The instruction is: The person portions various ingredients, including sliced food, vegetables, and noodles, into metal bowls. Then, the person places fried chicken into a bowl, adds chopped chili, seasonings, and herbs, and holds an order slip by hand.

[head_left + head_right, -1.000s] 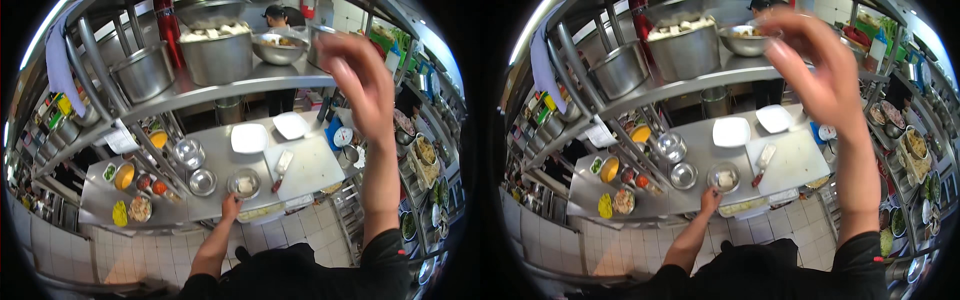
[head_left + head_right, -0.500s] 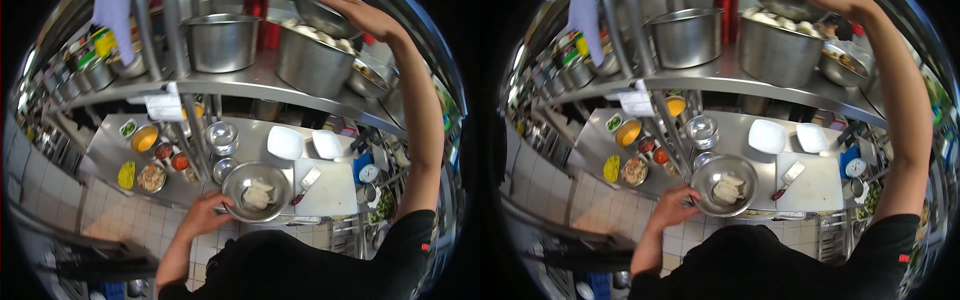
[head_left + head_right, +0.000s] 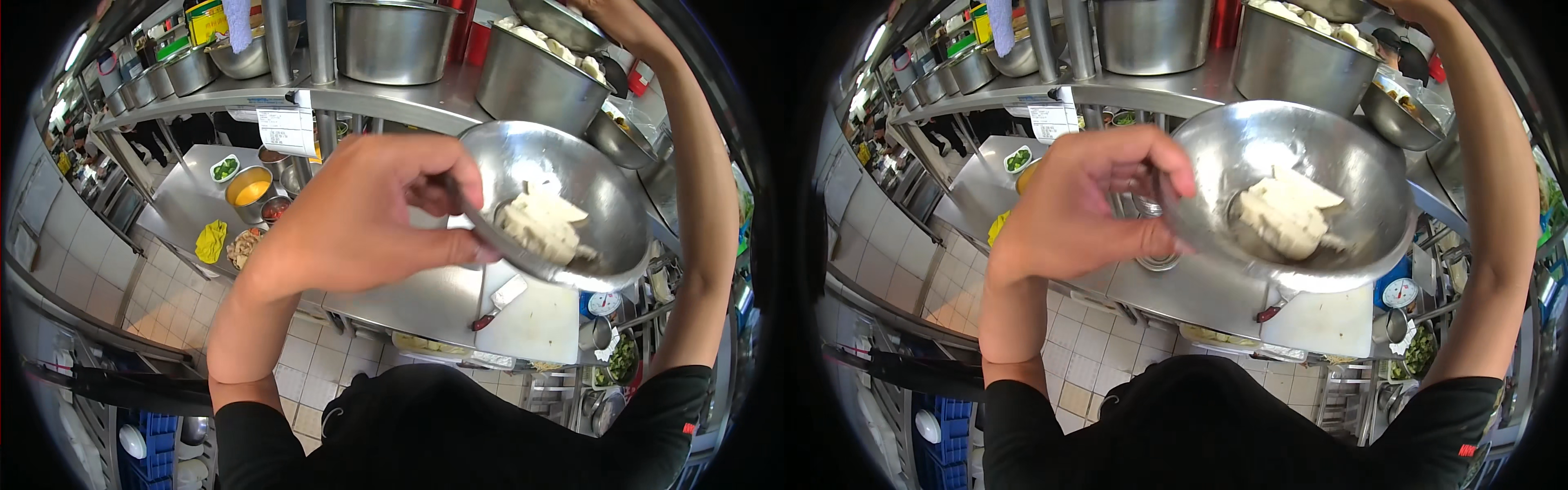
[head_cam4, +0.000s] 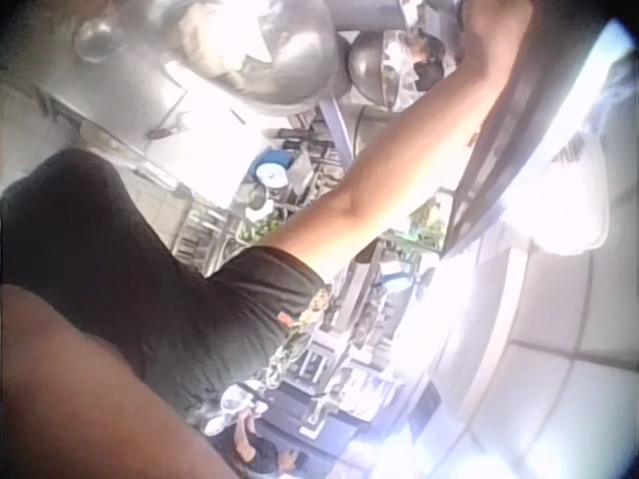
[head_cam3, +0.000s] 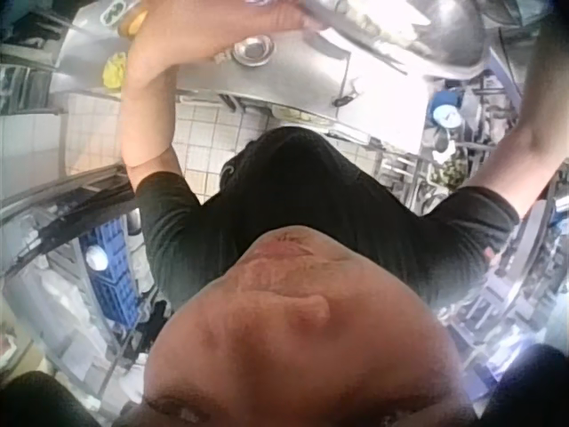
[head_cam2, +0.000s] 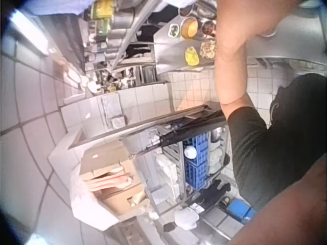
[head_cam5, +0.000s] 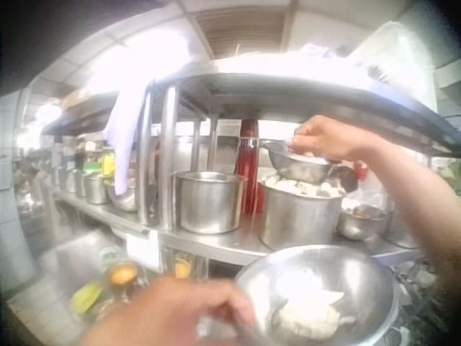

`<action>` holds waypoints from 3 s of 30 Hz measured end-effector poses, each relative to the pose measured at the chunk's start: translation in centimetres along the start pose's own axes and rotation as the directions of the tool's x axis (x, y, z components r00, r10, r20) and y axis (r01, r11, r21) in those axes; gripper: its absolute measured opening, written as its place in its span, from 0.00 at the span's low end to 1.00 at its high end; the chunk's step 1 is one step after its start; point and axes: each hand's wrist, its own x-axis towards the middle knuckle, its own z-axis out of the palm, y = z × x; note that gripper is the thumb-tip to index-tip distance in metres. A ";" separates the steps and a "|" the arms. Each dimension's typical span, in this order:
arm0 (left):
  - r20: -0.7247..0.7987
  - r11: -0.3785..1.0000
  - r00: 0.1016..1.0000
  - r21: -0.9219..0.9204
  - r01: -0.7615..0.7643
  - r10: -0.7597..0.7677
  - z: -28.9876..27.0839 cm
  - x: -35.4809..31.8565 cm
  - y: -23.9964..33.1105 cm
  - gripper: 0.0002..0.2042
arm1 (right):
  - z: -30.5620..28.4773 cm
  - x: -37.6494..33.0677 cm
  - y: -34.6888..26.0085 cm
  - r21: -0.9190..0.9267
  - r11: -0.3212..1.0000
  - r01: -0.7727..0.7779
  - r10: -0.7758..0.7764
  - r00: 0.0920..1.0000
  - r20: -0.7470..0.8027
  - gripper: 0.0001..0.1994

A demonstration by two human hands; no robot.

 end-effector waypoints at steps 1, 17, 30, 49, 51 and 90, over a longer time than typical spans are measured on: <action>-0.004 0.999 1.000 0.033 0.017 -0.017 -0.3 0.1 0.1 0.15 | 1.7 2.0 -0.2 0.085 0.994 0.063 -0.056 0.994 -0.089 0.25; -0.071 0.981 0.982 -0.104 0.165 -0.173 1.2 -3.5 1.8 0.19 | 6.7 -11.0 -4.9 0.364 0.737 0.569 -0.659 0.725 0.200 0.16; -0.114 0.970 0.978 0.152 0.190 -0.174 3.7 -7.3 -2.6 0.17 | 11.6 -12.0 -2.4 0.656 0.592 0.468 -0.622 0.783 0.002 0.21; -0.067 0.973 0.987 0.175 0.153 -0.144 5.7 -5.9 -2.9 0.20 | 11.7 -13.9 -0.7 0.765 0.533 0.362 -0.494 0.867 -0.066 0.15; -0.065 0.973 0.988 0.174 0.149 -0.140 5.7 -5.7 -3.3 0.20 | 11.6 -13.0 0.2 0.778 0.253 0.574 -0.548 0.748 -0.374 0.19; 0.012 0.954 0.954 0.011 0.298 -0.298 6.6 -4.1 -5.9 0.17 | 2.4 -5.7 16.9 0.688 0.722 -0.068 -0.051 0.987 0.151 0.12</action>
